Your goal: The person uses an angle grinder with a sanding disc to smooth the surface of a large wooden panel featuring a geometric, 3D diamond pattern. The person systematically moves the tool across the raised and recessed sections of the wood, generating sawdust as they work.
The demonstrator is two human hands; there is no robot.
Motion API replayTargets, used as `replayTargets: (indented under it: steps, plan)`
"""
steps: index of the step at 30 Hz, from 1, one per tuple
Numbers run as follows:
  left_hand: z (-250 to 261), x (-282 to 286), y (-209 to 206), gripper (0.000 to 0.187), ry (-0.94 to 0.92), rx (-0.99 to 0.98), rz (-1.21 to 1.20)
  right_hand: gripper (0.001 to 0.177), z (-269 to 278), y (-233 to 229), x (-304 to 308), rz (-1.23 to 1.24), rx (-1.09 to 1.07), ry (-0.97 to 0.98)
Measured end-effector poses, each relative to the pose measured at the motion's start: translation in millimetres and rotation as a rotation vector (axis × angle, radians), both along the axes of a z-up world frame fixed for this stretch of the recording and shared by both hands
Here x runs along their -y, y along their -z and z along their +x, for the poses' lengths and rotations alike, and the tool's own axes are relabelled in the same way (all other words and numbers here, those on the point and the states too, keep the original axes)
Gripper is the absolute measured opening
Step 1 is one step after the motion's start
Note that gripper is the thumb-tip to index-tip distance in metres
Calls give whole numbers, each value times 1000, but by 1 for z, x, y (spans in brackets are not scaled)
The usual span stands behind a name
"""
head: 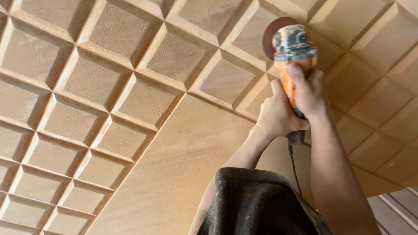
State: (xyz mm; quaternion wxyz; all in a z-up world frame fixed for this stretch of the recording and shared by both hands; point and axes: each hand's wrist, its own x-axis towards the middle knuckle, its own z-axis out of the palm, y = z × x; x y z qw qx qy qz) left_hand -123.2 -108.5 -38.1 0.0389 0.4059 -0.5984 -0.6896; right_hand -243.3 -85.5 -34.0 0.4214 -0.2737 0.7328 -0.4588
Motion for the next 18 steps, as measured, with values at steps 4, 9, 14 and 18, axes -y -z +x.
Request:
replayTargets:
  steps: [4,9,14,18]
  plan:
    - [8,6,4,100,-32,24,-10,39,10,10,4,-50,33,46]
    - [32,-25,8,99,-348,-117,3,39,27,23,-5,-11,-33,-187]
    - [9,-29,3,96,-153,-52,70,42,4,7,-18,97,-112,-150]
    - [-5,-10,-3,93,110,58,0,46,-2,3,-23,79,-4,71]
